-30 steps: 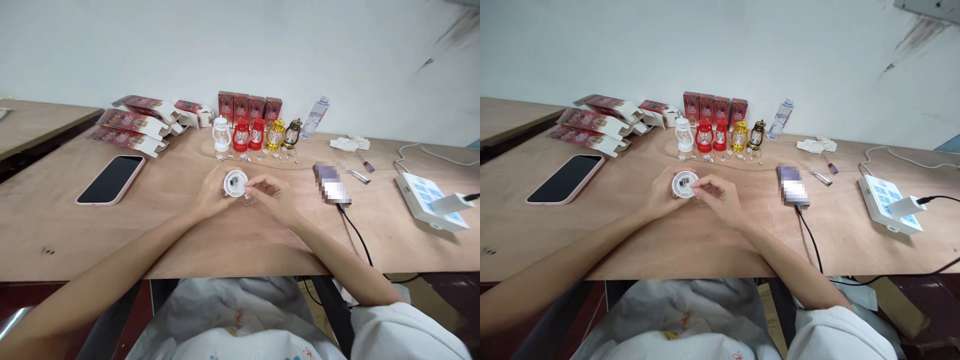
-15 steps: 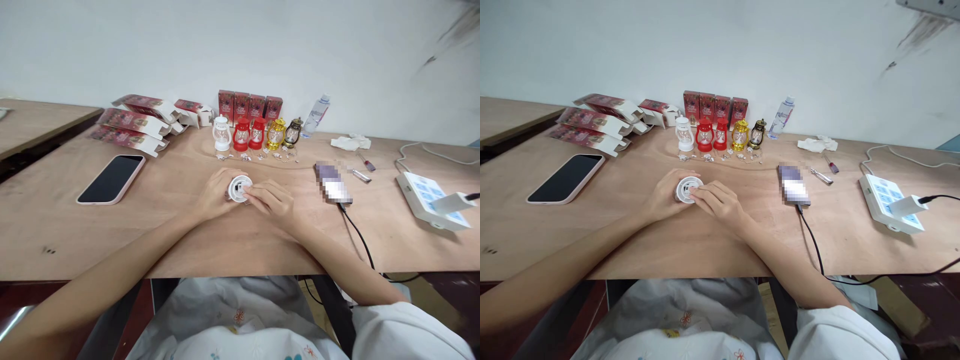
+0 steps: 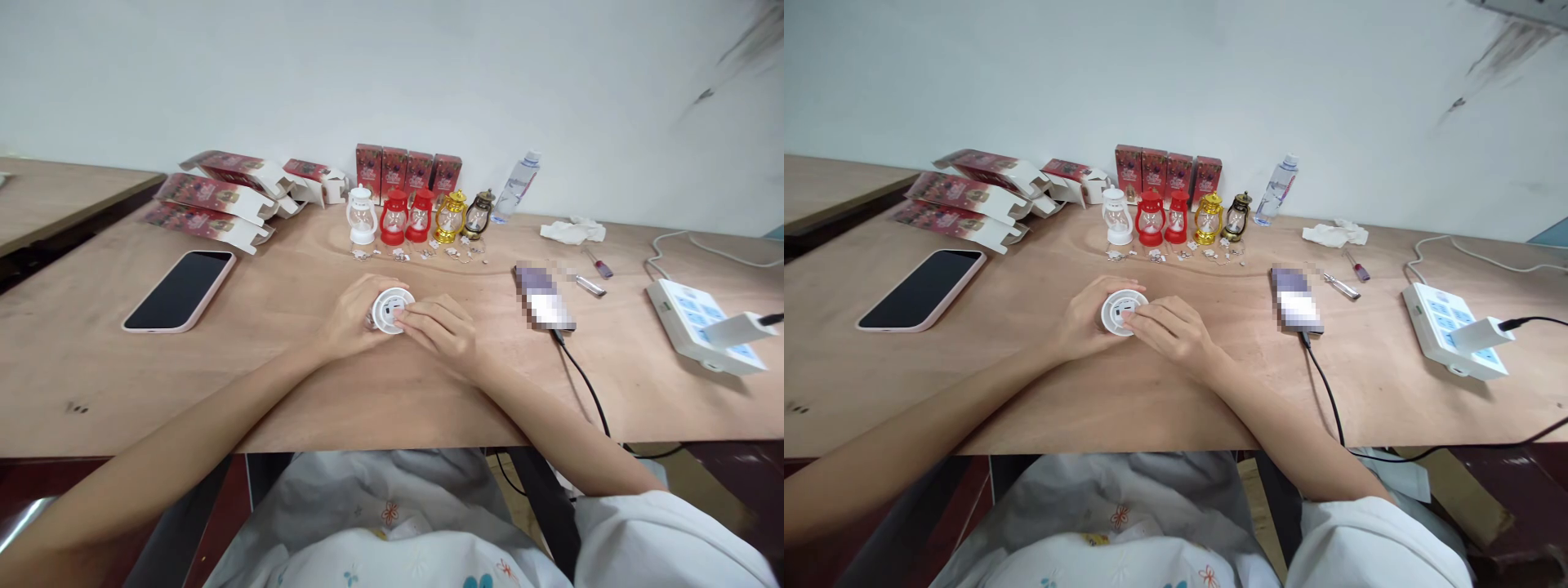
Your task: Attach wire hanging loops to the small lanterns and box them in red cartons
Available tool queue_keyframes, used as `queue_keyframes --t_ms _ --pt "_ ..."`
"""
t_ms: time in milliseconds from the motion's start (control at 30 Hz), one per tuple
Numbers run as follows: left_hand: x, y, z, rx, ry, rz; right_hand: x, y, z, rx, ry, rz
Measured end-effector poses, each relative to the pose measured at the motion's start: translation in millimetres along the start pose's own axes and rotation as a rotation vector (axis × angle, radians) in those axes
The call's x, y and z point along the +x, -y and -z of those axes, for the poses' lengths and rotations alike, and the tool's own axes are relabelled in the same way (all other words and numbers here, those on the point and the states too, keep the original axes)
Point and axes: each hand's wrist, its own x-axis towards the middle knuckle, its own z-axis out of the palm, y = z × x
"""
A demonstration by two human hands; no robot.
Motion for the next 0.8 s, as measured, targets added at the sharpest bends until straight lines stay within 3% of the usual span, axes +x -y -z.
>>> queue_keyframes --t_ms 433,633,800 --pt "0.3 -1.7 1.2 -0.028 0.016 0.048 -1.6 1.5 -3.9 -0.039 -0.056 -0.019" --pt "-1.7 -0.7 0.8 -0.026 0.026 0.074 -2.7 3.1 -5.9 0.125 -0.001 -0.319" --pt "-3.5 -0.4 -0.9 0.005 0.012 0.073 -0.1 6.3 -8.5 0.321 -0.053 -0.450"
